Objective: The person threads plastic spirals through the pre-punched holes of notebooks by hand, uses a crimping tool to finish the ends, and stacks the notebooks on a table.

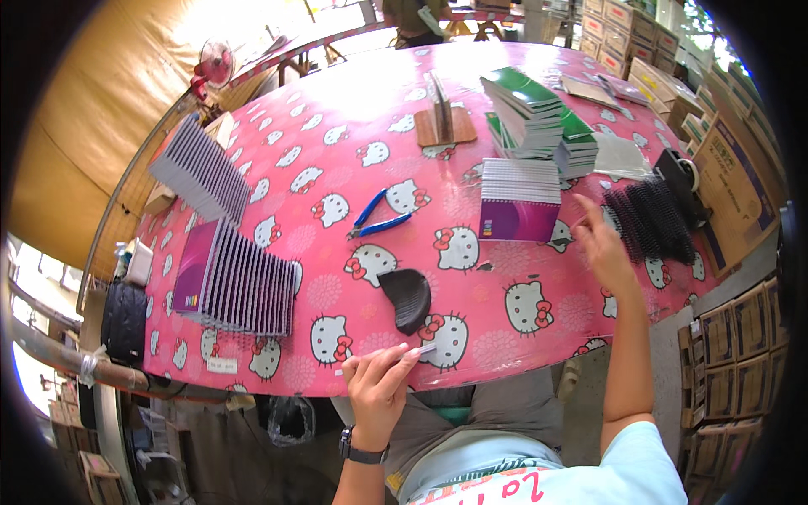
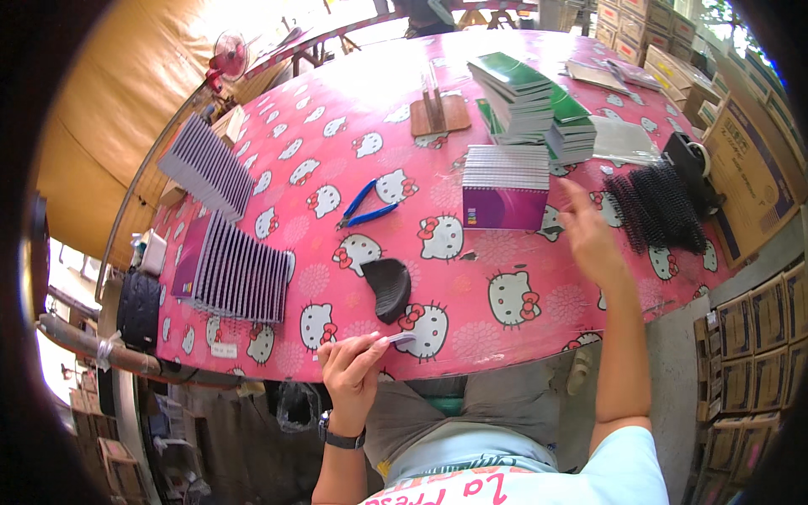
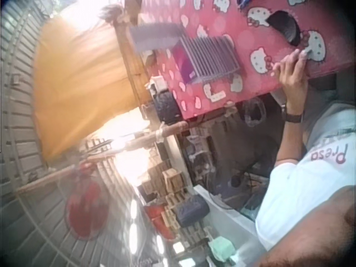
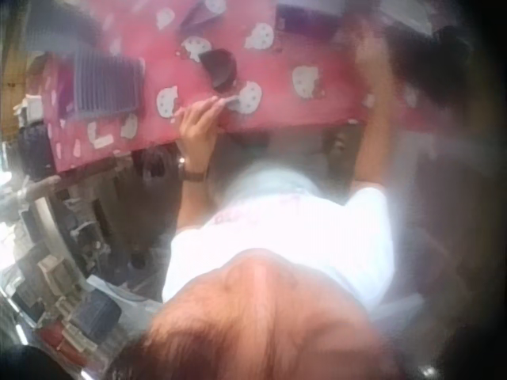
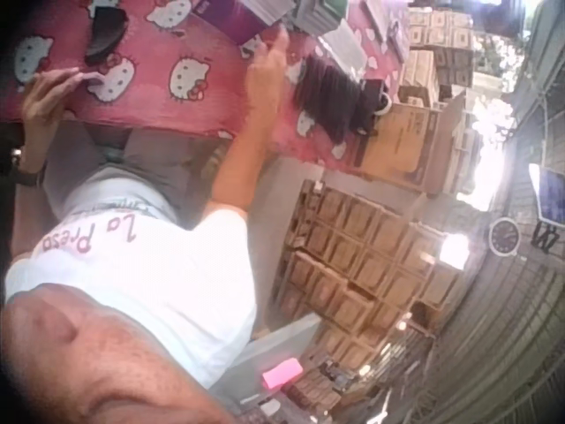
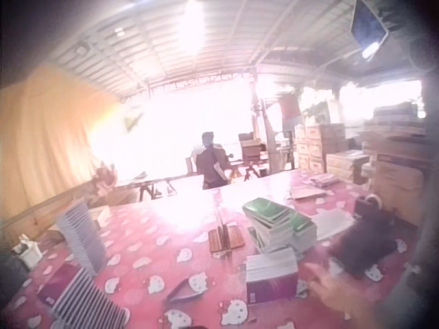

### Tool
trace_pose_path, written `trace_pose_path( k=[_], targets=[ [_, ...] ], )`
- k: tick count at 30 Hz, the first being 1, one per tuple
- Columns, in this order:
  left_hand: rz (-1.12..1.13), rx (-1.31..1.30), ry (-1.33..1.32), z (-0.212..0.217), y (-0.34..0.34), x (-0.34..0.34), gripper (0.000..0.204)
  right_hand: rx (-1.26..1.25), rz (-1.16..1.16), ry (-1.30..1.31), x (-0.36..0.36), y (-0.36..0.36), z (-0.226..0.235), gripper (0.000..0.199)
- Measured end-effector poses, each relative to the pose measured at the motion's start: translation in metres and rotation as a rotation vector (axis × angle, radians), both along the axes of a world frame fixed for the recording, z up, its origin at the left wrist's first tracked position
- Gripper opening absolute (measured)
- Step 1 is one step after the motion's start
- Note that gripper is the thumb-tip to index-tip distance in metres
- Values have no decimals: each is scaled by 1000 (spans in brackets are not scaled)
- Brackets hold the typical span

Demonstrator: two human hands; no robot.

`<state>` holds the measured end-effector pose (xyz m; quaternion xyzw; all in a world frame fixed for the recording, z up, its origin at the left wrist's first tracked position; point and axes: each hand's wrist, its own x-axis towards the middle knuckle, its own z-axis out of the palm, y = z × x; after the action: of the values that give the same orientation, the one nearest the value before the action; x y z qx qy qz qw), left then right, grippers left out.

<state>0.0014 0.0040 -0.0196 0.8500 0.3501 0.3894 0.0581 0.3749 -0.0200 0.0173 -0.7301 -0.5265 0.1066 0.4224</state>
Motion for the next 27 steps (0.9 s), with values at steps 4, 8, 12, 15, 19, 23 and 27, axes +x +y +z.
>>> trace_pose_path(
  k=[4, 8, 12, 15, 19, 23, 27],
  targets=[
    [31, 14, -87, -2, 1, 8, 18, 54, 643, 224, -106, -5, 2, 35],
    [76, -41, -121, 0, -3, 13, 17, -12, 734, 169, -139, 1, -10, 25],
    [75, -45, -107, 2, -2, 13, 17, 0, 789, 169, -145, 5, -11, 20],
    [81, -43, -114, 2, -3, 12, 16, -1, 869, 132, -142, 8, -17, 18],
    [70, -33, -114, -2, -3, 11, 20, -58, 926, 144, -142, 9, -23, 19],
    [73, -89, -67, 8, -9, 17, 20, -110, 835, 131, -153, 4, -1, 24],
    [3, -120, 91, 3, -11, 18, 17, -325, 970, 209, -148, 17, -2, 33]
  ],
)
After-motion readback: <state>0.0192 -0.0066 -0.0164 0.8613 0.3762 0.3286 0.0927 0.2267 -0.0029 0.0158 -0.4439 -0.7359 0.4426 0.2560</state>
